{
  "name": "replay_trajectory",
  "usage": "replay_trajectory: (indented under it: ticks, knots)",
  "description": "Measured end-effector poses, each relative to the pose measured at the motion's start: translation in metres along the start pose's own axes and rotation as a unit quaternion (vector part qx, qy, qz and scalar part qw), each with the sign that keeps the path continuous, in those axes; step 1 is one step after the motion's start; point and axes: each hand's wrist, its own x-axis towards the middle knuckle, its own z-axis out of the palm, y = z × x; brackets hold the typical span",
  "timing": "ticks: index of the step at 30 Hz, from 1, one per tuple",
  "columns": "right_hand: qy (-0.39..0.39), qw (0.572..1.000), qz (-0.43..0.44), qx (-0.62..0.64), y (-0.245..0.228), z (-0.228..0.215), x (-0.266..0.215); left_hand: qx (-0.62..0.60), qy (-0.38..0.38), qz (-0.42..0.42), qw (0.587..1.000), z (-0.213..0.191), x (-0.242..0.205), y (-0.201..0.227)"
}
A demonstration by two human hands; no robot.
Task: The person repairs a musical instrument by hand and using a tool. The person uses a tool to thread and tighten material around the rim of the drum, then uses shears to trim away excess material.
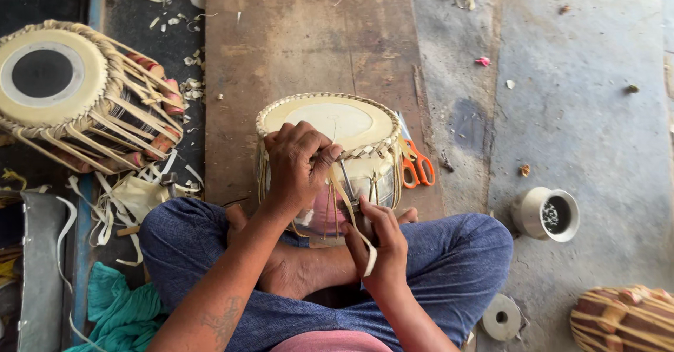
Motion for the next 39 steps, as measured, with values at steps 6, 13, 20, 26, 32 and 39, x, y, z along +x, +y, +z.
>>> replay_trajectory:
  ticks: [6,13,20,26,32,39]
  knots:
    - [-0.002,1.0,0.012,-0.028,-0.001,0.0,-0.011,-0.003,0.005,0.033,0.999,-0.001,-0.009,0.015]
    - [-0.192,0.978,0.074,0.028,-0.005,-0.073,-0.019,-0.027,-0.005,0.041,0.999,-0.008,-0.035,0.037]
    - [-0.072,0.98,0.182,0.026,-0.016,-0.087,0.015,0.015,-0.038,0.149,0.988,-0.008,-0.055,0.055]
    - [-0.156,0.963,0.19,0.108,-0.01,-0.056,0.03,0.035,-0.062,0.164,0.984,-0.017,-0.052,0.057]
    - [-0.136,0.975,0.132,0.113,-0.001,-0.054,0.024,0.001,-0.08,0.098,0.992,-0.02,-0.048,0.066]
    - [-0.135,0.98,0.14,0.03,-0.009,-0.06,0.038,-0.037,-0.121,0.057,0.99,-0.029,-0.039,0.072]
